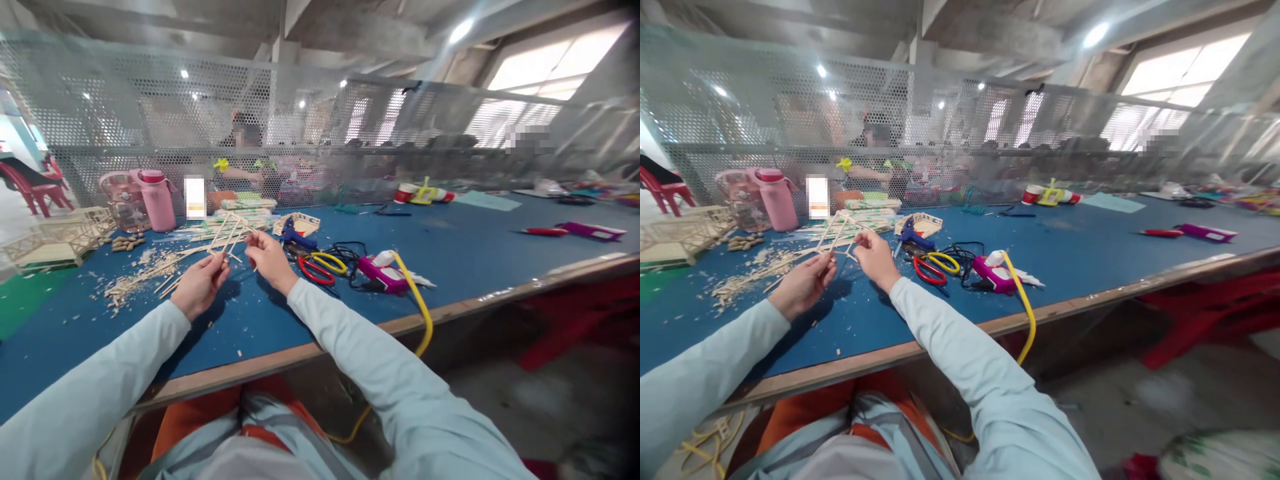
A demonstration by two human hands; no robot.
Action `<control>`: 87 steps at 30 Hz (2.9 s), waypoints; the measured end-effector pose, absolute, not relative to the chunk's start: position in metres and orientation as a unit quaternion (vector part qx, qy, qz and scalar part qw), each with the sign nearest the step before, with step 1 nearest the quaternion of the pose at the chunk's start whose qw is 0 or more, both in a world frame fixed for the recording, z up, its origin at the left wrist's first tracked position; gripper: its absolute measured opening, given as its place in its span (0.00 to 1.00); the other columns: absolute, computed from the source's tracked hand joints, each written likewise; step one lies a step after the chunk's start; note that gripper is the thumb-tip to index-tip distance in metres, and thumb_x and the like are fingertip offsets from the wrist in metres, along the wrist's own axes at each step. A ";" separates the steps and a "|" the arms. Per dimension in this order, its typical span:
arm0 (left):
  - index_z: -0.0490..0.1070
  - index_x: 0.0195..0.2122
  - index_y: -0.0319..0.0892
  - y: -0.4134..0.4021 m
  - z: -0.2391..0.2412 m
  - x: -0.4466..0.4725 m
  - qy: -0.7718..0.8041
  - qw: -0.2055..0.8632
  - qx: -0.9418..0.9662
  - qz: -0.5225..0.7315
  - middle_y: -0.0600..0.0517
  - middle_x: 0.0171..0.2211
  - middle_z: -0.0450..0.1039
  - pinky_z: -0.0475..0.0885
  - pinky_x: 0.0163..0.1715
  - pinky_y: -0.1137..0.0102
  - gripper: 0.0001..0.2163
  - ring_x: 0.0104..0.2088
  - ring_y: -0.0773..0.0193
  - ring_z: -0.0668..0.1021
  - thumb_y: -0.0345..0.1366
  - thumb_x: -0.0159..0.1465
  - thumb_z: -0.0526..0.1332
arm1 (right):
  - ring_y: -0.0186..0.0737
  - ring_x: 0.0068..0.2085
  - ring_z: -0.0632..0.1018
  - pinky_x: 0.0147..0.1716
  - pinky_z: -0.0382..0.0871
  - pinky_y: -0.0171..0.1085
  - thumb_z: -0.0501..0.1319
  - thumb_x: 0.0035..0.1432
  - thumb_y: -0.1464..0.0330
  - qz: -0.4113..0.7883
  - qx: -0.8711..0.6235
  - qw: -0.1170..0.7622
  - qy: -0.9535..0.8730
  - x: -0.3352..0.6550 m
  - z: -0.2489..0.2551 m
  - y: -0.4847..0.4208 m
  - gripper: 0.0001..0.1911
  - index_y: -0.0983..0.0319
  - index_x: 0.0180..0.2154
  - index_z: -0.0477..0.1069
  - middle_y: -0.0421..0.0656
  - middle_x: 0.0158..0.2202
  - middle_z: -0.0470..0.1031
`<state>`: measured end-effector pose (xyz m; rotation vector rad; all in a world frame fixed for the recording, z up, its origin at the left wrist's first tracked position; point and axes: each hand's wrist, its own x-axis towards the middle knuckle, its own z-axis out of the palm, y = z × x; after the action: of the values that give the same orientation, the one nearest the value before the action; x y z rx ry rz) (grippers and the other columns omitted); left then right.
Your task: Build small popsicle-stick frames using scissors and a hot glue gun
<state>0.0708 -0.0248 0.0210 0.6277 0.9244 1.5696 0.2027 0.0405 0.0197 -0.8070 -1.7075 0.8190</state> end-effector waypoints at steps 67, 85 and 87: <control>0.57 0.56 0.39 -0.033 0.036 0.033 0.500 0.312 0.646 0.485 0.55 0.25 0.72 0.66 0.26 0.74 0.35 0.24 0.67 0.73 0.37 0.47 0.66 | 0.29 0.24 0.69 0.27 0.63 0.30 0.59 0.51 0.65 0.393 -0.270 0.413 -0.776 0.197 0.010 0.011 0.10 0.65 0.25 0.71 0.38 0.21 0.69; 0.69 0.24 0.40 -0.043 0.005 0.046 0.593 0.152 0.622 0.488 0.56 0.20 0.69 0.64 0.24 0.75 0.05 0.21 0.69 0.70 0.36 0.49 0.63 | 0.33 0.30 0.72 0.32 0.63 0.32 0.61 0.51 0.68 0.316 -0.291 0.387 -0.816 0.194 -0.005 0.019 0.07 0.64 0.28 0.75 0.39 0.24 0.74; 0.69 0.24 0.41 -0.043 0.006 0.046 0.597 0.144 0.623 0.484 0.56 0.20 0.69 0.64 0.24 0.75 0.05 0.21 0.70 0.70 0.35 0.48 0.63 | 0.33 0.29 0.72 0.32 0.63 0.32 0.61 0.51 0.68 0.308 -0.292 0.387 -0.819 0.195 -0.004 0.018 0.07 0.64 0.27 0.75 0.39 0.25 0.74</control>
<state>0.0460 -0.0425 0.0055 1.7967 1.7220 1.3943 0.1948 0.0180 -0.0044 -0.7440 -2.0842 0.7834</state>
